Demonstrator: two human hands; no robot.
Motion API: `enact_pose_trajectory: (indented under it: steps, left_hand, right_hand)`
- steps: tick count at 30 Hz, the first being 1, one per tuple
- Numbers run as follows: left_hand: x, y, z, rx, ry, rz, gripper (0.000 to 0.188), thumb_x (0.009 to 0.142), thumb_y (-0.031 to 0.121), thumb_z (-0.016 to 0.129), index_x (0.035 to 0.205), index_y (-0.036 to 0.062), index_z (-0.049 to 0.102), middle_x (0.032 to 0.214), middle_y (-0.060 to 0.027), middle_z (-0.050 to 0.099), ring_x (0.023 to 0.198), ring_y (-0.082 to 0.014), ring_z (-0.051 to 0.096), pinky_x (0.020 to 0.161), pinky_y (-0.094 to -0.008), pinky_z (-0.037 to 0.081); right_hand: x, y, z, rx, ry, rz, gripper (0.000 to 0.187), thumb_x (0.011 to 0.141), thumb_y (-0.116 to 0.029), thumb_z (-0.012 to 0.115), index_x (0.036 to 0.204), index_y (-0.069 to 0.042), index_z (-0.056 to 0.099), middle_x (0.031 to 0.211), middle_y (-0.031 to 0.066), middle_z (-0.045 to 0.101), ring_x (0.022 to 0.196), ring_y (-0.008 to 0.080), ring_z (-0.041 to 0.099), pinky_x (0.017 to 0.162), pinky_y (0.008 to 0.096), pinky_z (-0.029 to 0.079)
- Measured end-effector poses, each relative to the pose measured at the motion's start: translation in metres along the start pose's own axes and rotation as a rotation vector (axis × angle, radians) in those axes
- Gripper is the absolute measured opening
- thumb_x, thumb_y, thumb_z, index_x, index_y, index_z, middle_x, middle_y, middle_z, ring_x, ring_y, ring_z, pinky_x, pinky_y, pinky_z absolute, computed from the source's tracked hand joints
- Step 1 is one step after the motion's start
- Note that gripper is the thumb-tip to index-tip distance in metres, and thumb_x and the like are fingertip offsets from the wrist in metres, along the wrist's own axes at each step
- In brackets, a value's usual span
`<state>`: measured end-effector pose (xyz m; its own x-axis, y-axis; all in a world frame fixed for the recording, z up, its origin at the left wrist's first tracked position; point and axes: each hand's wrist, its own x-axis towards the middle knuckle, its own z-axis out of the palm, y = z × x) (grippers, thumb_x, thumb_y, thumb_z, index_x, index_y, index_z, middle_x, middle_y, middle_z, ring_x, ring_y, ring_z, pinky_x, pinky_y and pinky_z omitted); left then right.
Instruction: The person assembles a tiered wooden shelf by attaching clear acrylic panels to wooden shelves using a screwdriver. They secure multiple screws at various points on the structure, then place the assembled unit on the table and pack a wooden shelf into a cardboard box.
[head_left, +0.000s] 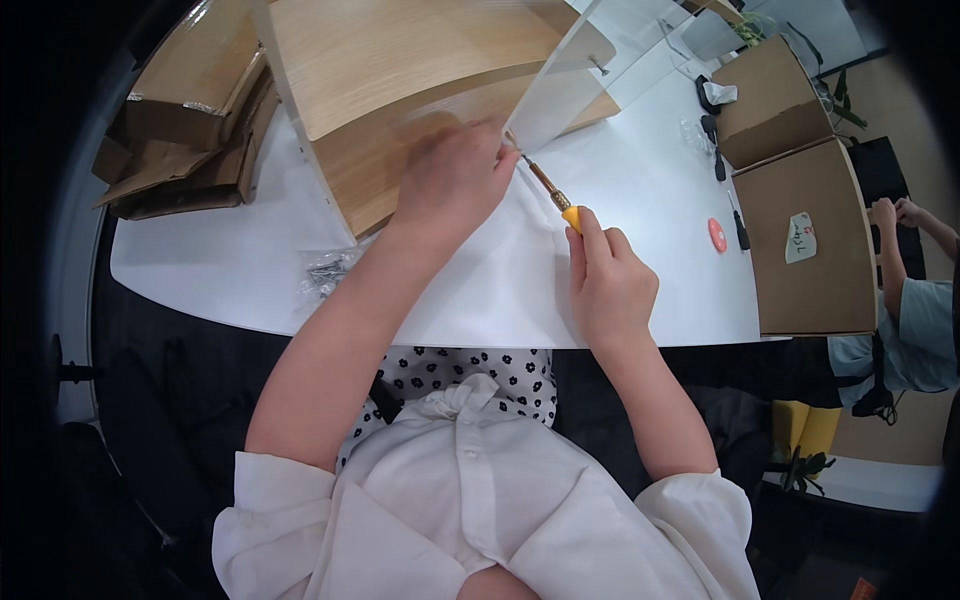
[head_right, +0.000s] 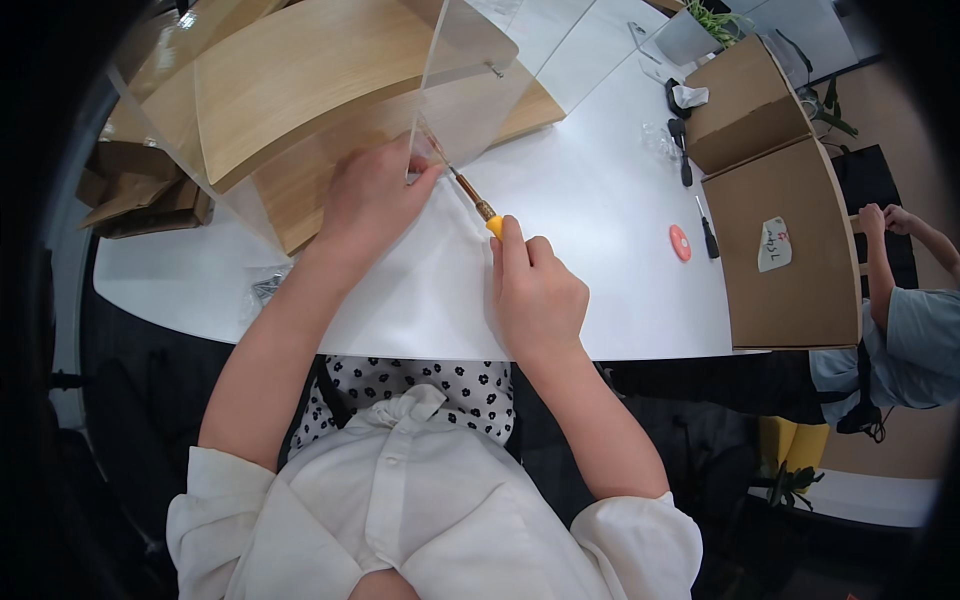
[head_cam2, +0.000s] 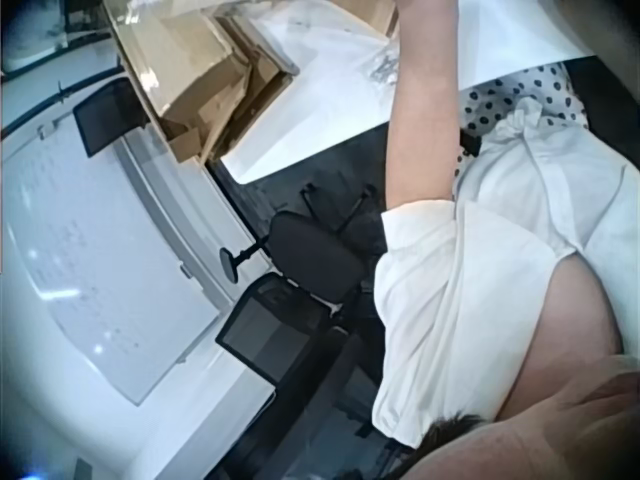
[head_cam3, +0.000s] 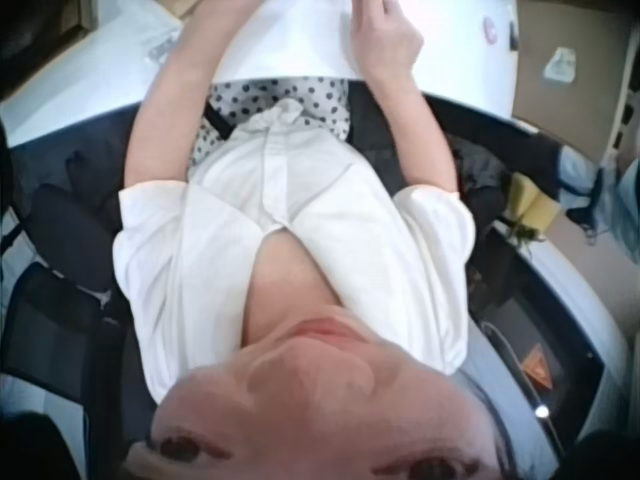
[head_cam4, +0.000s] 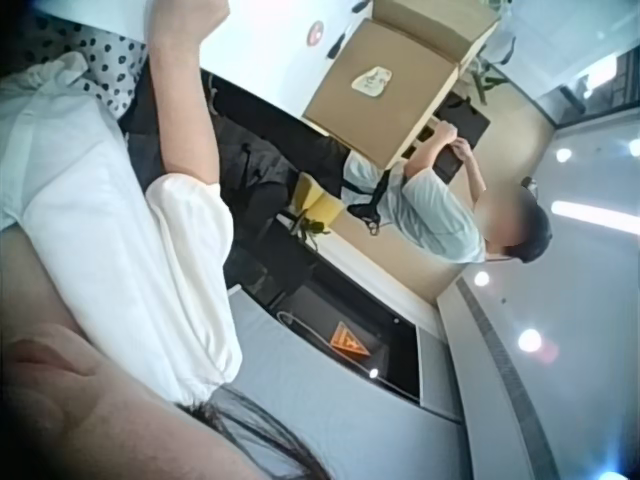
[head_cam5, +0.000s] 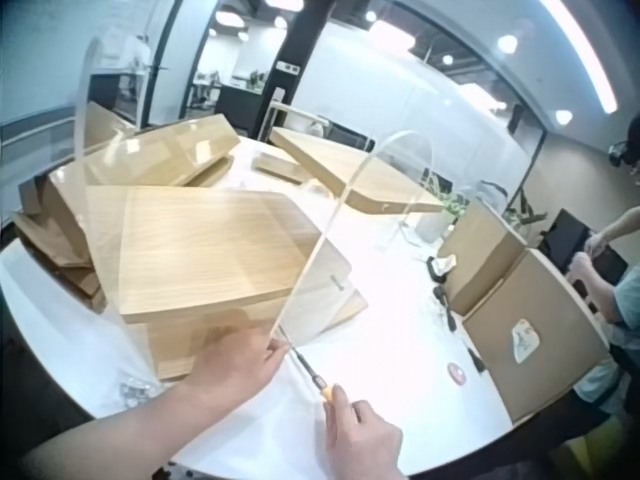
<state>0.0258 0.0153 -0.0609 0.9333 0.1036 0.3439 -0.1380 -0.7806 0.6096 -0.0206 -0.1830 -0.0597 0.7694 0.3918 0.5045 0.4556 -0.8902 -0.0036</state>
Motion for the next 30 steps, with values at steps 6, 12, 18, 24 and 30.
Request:
enact_pose_trajectory:
  steps: [6,12,18,24,30]
  left_hand:
    - [0.000,-0.006,0.004,-0.018,0.033,0.028,0.023,0.087,0.024,0.070,0.092,0.0024,0.067,0.085,-0.0096,0.073,0.079,-0.0320,0.069,0.075,-0.0429,0.054]
    - [0.001,-0.004,0.005,-0.011,0.030,0.019,0.023,0.086,0.024,0.071,0.093,0.0022,0.068,0.084,-0.0097,0.073,0.078,-0.0321,0.069,0.074,-0.0424,0.054]
    - [0.001,-0.001,0.003,-0.087,0.033,-0.006,0.021,0.084,0.021,0.074,0.094,0.0031,0.070,0.082,-0.0107,0.072,0.073,-0.0303,0.068,0.070,-0.0396,0.053]
    - [0.002,0.000,0.000,-0.045,0.053,-0.001,0.023,0.083,0.022,0.076,0.100,0.0060,0.073,0.078,-0.0084,0.071,0.065,-0.0226,0.066,0.067,-0.0343,0.053]
    - [0.005,-0.001,-0.001,0.047,0.048,0.054,0.026,0.082,0.022,0.077,0.103,0.0070,0.074,0.076,-0.0083,0.071,0.063,-0.0216,0.066,0.064,-0.0338,0.053]
  right_hand:
    - [0.025,0.006,-0.017,1.326,-0.533,0.953,0.023,0.098,-0.016,0.060,0.111,0.002,0.067,0.065,-0.0034,0.047,0.047,0.0037,0.035,0.040,0.0212,0.028]
    - [0.028,0.030,-0.016,1.889,-0.784,1.181,0.024,0.099,-0.018,0.060,0.112,0.002,0.062,0.071,0.0000,0.052,0.049,0.0033,0.032,0.042,0.0200,0.025]
    - [0.005,0.005,-0.006,0.603,-0.078,0.285,0.018,0.089,-0.007,0.067,0.105,0.000,0.062,0.084,0.0077,0.061,0.068,0.0150,0.060,0.051,0.0291,0.049]
    - [0.001,0.000,0.000,0.050,0.042,-0.030,0.018,0.088,-0.013,0.070,0.098,0.001,0.066,0.081,0.0104,0.065,0.064,0.0217,0.061,0.056,0.0330,0.051]
    - [0.026,0.014,-0.011,1.225,-0.446,0.864,0.021,0.093,-0.015,0.066,0.097,0.006,0.066,0.066,0.0020,0.055,0.050,0.0081,0.045,0.042,0.0231,0.033]
